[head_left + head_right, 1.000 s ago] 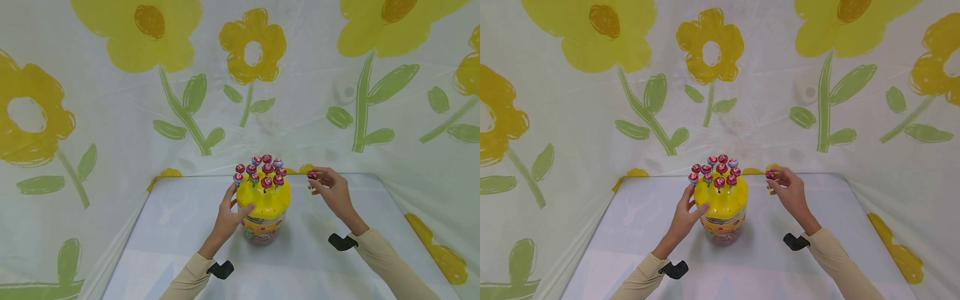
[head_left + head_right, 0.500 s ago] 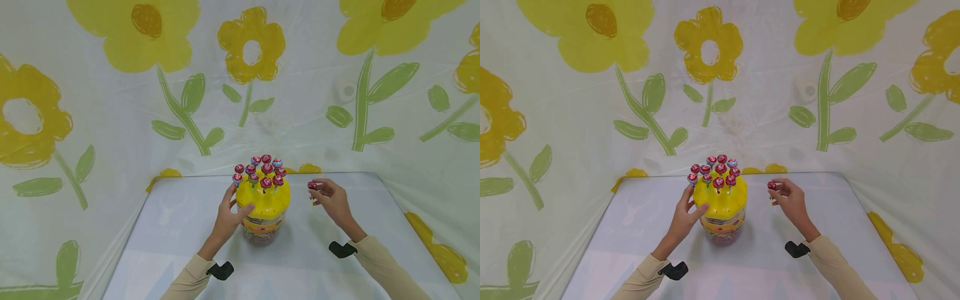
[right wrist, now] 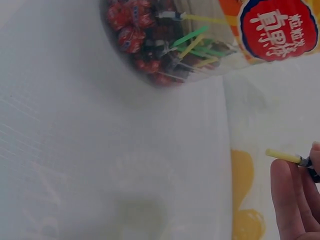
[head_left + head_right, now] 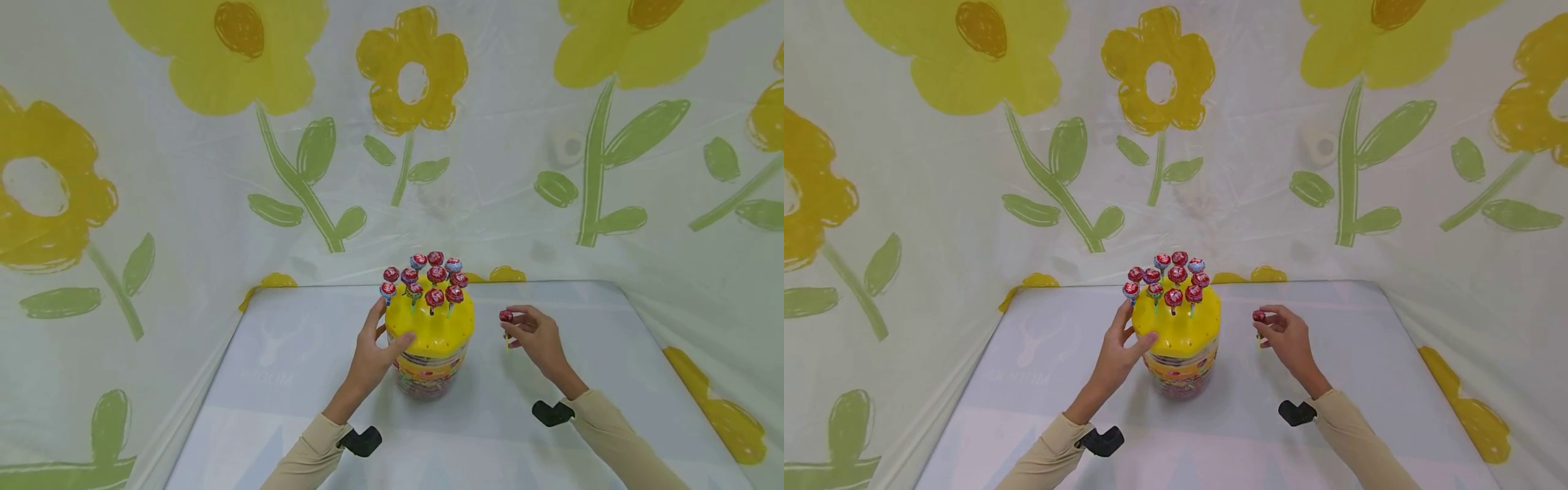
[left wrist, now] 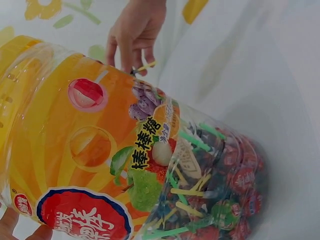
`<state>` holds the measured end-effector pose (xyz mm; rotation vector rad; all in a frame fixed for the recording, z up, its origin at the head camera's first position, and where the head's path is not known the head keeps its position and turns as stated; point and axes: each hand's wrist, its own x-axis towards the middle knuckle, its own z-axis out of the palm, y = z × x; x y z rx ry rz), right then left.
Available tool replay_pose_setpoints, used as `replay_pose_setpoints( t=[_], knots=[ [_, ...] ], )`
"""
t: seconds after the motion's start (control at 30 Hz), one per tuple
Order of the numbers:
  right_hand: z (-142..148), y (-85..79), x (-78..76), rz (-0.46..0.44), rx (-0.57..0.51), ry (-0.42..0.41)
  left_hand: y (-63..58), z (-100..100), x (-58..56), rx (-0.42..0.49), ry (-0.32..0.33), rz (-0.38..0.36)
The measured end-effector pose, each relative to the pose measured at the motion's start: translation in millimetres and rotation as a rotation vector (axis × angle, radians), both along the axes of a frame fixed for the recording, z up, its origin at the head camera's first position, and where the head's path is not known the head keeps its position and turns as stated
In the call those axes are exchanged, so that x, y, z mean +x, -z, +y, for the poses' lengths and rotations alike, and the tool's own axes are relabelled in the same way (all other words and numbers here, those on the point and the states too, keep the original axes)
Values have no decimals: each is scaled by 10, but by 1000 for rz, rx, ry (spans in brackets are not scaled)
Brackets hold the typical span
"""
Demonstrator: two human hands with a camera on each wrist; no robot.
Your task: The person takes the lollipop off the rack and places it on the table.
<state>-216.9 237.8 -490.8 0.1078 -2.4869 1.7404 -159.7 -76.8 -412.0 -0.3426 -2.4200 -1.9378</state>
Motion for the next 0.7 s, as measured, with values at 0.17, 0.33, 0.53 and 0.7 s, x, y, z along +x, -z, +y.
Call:
replay_pose_setpoints(
  t=[0.17, 0.33, 0.53, 0.7],
  knots=[
    [23, 165, -33, -55, 6, 18, 11, -2, -3, 3, 0, 4],
    [17, 279, -32, -125, 30, 52, 14, 1, -2, 5, 1, 6],
    [-11, 438, -37, -133, 75, 61, 26, -2, -1, 3, -2, 7],
    [-62, 562, -35, -145, 121, 74, 31, -1, -1, 3, -1, 6]
  ],
)
